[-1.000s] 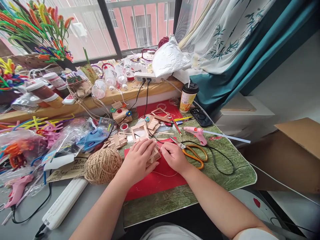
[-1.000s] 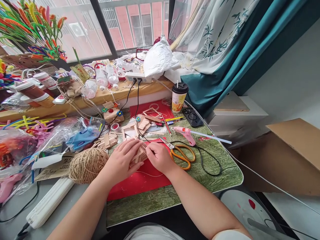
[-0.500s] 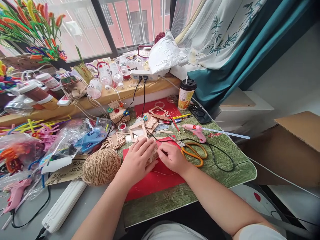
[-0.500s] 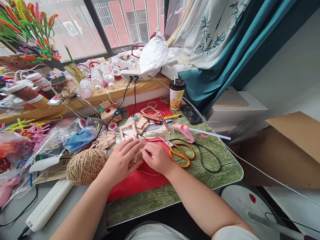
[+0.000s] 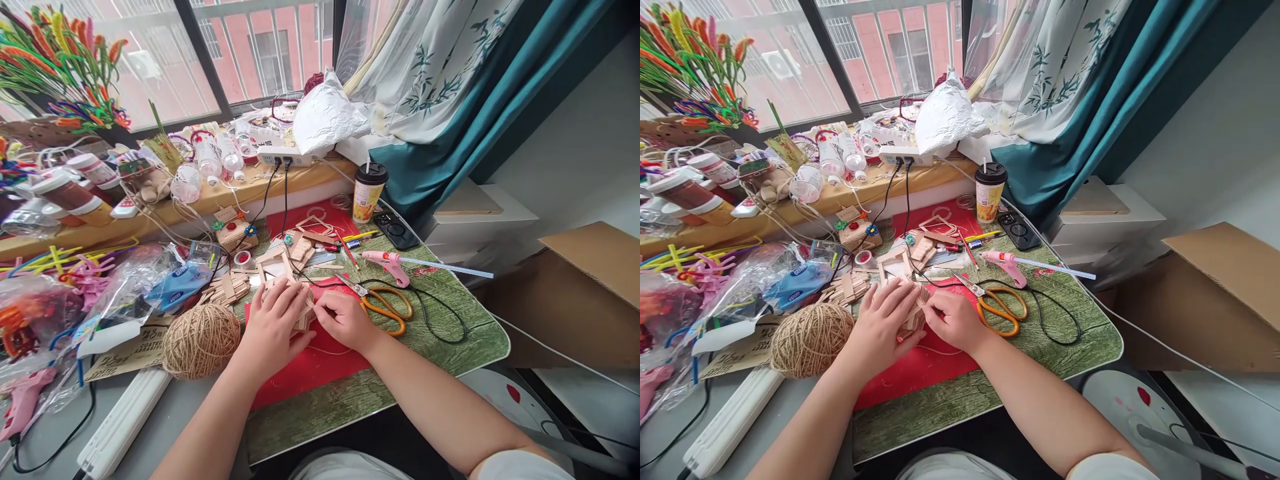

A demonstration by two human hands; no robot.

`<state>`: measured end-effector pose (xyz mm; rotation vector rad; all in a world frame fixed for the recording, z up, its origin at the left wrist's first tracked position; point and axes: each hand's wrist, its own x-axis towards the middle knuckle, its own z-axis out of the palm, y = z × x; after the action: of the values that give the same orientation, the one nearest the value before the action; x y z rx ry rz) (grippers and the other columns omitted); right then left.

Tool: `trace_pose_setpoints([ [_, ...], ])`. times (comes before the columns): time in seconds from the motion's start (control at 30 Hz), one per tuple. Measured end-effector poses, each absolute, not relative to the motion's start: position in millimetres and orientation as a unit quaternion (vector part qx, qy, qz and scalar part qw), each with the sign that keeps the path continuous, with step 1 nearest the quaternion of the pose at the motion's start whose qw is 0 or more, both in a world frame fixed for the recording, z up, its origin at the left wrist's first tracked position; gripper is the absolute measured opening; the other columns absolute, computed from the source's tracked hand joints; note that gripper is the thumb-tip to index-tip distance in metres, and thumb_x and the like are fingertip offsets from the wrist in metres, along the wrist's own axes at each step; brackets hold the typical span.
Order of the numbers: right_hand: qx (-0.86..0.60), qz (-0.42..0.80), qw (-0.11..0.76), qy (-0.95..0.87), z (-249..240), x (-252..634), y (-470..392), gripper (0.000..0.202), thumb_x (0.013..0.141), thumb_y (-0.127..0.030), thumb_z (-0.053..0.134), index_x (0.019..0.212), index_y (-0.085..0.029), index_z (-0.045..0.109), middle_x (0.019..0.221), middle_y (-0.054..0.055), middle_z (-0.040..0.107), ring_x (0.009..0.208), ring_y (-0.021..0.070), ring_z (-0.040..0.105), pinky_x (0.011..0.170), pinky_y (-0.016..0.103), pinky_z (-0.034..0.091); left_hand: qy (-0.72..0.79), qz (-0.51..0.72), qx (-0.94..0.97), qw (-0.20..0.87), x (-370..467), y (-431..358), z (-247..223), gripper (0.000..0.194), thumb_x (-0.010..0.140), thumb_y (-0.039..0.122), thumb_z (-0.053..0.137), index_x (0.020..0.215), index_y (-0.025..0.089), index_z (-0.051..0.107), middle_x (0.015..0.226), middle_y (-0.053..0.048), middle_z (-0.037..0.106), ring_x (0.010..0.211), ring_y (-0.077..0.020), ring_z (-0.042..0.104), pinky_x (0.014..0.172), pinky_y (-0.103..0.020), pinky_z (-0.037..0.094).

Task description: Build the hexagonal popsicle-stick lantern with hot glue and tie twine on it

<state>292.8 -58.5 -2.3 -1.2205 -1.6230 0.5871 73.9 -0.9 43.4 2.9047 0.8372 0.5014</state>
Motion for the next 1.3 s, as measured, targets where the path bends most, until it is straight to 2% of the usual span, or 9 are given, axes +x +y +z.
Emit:
trace_pose_setpoints([
  [0.07,-0.508,0.252,0.49,-0.662,-6.1,293.1,-56.8,0.031,0.107,-0.029,0.055,0.077,-0.024,0.061,0.074,0.0,0.059,0.07,0.0177,0.056,0.069,0.033,0.044,0.284,0.153,0.946,0.034,73.3,-2.2,42.3,0.092,0.094,0.04,0.079,0.174,0.034,0.034,0.167,-0.011,0.057,0.161,-0.0469,0.042,0.135,-0.074,0.02],
  [0.33,-0.523,0.294,0.459,-0.655,-16.7,296.6,-54.1,0.033,0.102,-0.024,0.058,0.069,-0.023,0.059,0.07,-0.002,0.059,0.069,0.0166,0.056,0.067,0.03,0.043,0.292,0.143,0.945,0.033,71.7,0.2,30.1,0.092,0.091,0.027,0.079,0.173,0.034,0.037,0.166,-0.011,0.058,0.161,-0.0461,0.044,0.132,-0.072,0.028],
  [0.53,-0.55,0.275,0.437,-0.656,-19.4,302.5,-52.2,0.03,0.103,-0.025,0.065,0.073,-0.023,0.066,0.076,0.0,0.068,0.074,0.0174,0.061,0.07,0.03,0.044,0.296,0.156,0.941,0.045,69.8,2.0,27.1,0.089,0.092,0.029,0.077,0.173,0.034,0.038,0.167,-0.011,0.057,0.162,-0.0448,0.043,0.132,-0.07,0.029],
  [0.67,-0.552,0.282,0.395,-0.678,-23.2,306.2,-49.2,0.03,0.102,-0.023,0.068,0.072,-0.022,0.066,0.073,0.0,0.069,0.071,0.0169,0.062,0.068,0.029,0.041,0.292,0.152,0.943,0.046,70.2,3.1,26.2,0.088,0.093,0.029,0.076,0.172,0.034,0.038,0.167,-0.011,0.057,0.161,-0.0449,0.043,0.132,-0.071,0.027],
  [0.8,-0.566,0.267,0.371,-0.687,-22.7,308.3,-49.3,0.024,0.1,-0.021,0.07,0.076,-0.022,0.068,0.074,0.0,0.071,0.068,0.0165,0.061,0.065,0.029,0.039,0.291,0.152,0.944,0.042,71.0,2.2,27.5,0.089,0.092,0.028,0.076,0.173,0.034,0.037,0.167,-0.01,0.058,0.161,-0.0451,0.043,0.132,-0.071,0.028],
  [1.03,-0.574,0.266,0.368,-0.681,-19.4,307.1,-50.8,0.01,0.101,-0.022,0.069,0.092,-0.023,0.073,0.089,0.003,0.079,0.08,0.0198,0.069,0.071,0.03,0.044,0.293,0.157,0.942,0.045,65.7,5.9,32.1,0.091,0.092,0.031,0.079,0.173,0.037,0.037,0.167,-0.009,0.057,0.163,-0.044,0.041,0.133,-0.068,0.03],
  [1.17,-0.562,0.28,0.359,-0.69,-20.4,309.5,-48.5,0.02,0.108,-0.032,0.065,0.092,-0.023,0.072,0.092,0.005,0.079,0.085,0.0214,0.07,0.074,0.031,0.044,0.296,0.157,0.941,0.042,62.2,10.9,34.8,0.091,0.093,0.032,0.078,0.173,0.035,0.035,0.17,-0.009,0.054,0.162,-0.042,0.043,0.133,-0.066,0.033],
  [1.3,-0.56,0.299,0.361,-0.683,-21.3,312.3,-45.7,0.035,0.112,-0.041,0.057,0.084,-0.023,0.067,0.087,0.004,0.075,0.081,0.0205,0.065,0.073,0.031,0.042,0.295,0.182,0.937,0.041,59.0,16.2,38.3,0.093,0.092,0.031,0.08,0.172,0.033,0.034,0.17,-0.011,0.053,0.16,-0.0417,0.046,0.131,-0.064,0.038],
])
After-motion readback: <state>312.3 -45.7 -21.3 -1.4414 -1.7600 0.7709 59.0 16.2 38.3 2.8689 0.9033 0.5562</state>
